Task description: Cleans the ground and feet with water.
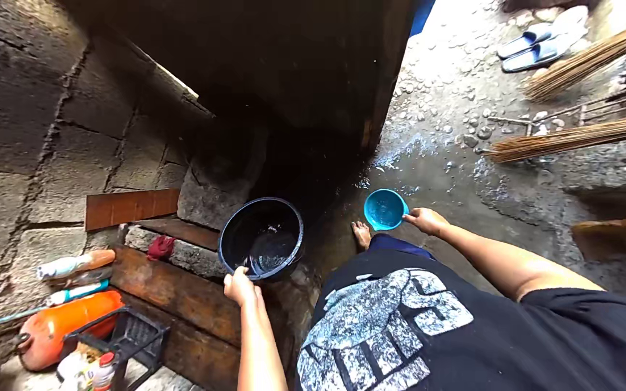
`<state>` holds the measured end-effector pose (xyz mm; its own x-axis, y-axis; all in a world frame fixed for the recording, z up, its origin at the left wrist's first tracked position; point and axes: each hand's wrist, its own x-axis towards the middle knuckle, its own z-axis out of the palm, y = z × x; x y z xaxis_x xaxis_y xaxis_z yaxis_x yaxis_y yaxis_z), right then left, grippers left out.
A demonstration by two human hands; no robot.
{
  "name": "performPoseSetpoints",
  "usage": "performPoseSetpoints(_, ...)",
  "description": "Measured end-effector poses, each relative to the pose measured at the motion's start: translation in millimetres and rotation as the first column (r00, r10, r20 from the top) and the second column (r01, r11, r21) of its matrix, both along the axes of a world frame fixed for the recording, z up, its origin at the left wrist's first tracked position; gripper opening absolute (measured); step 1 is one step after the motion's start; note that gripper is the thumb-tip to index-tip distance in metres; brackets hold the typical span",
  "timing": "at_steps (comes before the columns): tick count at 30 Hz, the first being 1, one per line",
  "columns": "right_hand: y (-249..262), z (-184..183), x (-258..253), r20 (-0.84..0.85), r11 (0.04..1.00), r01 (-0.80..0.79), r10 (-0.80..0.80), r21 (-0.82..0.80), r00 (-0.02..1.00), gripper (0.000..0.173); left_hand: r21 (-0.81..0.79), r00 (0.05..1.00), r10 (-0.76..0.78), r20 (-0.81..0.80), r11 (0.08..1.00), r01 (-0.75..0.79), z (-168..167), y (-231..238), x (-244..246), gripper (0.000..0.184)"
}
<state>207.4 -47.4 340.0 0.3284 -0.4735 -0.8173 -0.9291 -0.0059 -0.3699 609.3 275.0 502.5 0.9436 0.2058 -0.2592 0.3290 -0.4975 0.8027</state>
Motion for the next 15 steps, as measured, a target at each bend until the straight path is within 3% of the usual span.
performPoseSetpoints(2, -11, -1, -15, -0.040, 0.998, 0.067, -0.067, -0.011, 0.997, 0.055, -0.010, 0.999, 0.035, -0.003, 0.999, -0.035, 2, 2, 13, 0.032)
performPoseSetpoints(8, -25, -1, -32, -0.067, 0.954, 0.298, -0.299, -0.034, 0.952, 0.053, 0.054, 0.998, 0.059, -0.020, 0.997, -0.058, 16, 3, 60, 0.026)
performPoseSetpoints(15, -9, -8, -1, -0.062, 0.778, 0.626, -0.628, -0.052, 0.776, 0.051, 0.034, 0.999, 0.027, -0.034, 0.999, -0.025, 16, -18, 141, 0.025)
